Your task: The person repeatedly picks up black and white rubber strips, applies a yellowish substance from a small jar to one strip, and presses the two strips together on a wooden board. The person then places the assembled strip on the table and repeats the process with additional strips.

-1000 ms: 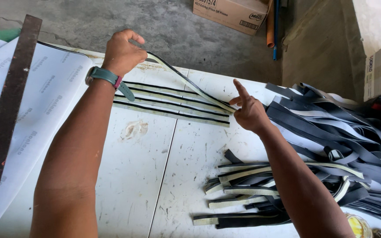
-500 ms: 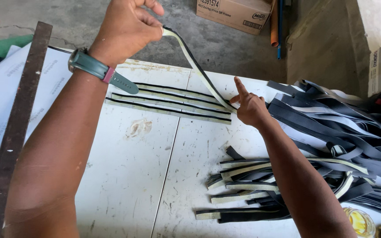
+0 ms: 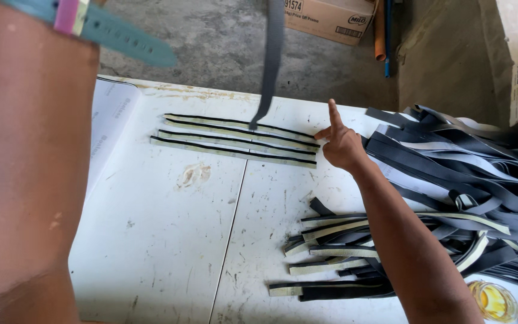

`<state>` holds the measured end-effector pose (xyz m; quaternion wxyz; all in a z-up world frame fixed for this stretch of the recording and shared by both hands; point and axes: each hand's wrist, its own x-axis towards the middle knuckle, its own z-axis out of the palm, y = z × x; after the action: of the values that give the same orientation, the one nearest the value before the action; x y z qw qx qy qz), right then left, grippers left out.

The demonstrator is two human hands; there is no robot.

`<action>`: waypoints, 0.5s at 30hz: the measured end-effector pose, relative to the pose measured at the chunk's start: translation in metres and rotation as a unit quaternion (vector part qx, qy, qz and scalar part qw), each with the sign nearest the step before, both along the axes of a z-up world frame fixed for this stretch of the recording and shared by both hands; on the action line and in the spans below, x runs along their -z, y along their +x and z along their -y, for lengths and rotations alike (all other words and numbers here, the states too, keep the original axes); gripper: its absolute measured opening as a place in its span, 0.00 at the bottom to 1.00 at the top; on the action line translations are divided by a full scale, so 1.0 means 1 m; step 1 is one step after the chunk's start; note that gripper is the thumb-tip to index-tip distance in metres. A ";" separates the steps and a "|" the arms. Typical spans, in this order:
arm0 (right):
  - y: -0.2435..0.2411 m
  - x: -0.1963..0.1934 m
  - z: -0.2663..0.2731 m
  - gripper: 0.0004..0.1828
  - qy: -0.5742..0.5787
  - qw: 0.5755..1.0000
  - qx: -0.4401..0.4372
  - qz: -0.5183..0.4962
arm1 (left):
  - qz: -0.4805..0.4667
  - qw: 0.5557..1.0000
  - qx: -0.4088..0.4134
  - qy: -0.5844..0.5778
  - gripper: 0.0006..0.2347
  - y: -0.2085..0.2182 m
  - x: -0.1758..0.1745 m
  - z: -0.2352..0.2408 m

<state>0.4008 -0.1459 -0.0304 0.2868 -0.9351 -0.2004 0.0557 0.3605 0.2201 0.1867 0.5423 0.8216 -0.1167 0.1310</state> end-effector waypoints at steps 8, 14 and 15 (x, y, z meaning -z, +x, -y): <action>-0.007 0.024 0.001 0.60 0.086 0.995 0.052 0.021 | -0.029 0.999 -0.006 -0.021 0.05 -0.003 -0.024 0.018; -0.019 0.025 -0.005 0.59 0.080 0.992 0.098 -0.006 | -0.043 0.998 -0.005 -0.035 0.05 0.001 -0.040 0.036; -0.022 0.024 -0.006 0.59 0.069 0.992 0.105 -0.006 | -0.044 0.998 -0.003 -0.035 0.05 0.003 -0.044 0.040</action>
<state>0.3792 -0.1397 -0.0539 0.3562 -0.9286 -0.1026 0.0169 0.3630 0.1802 0.2307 0.5749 0.8076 -0.0856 0.0998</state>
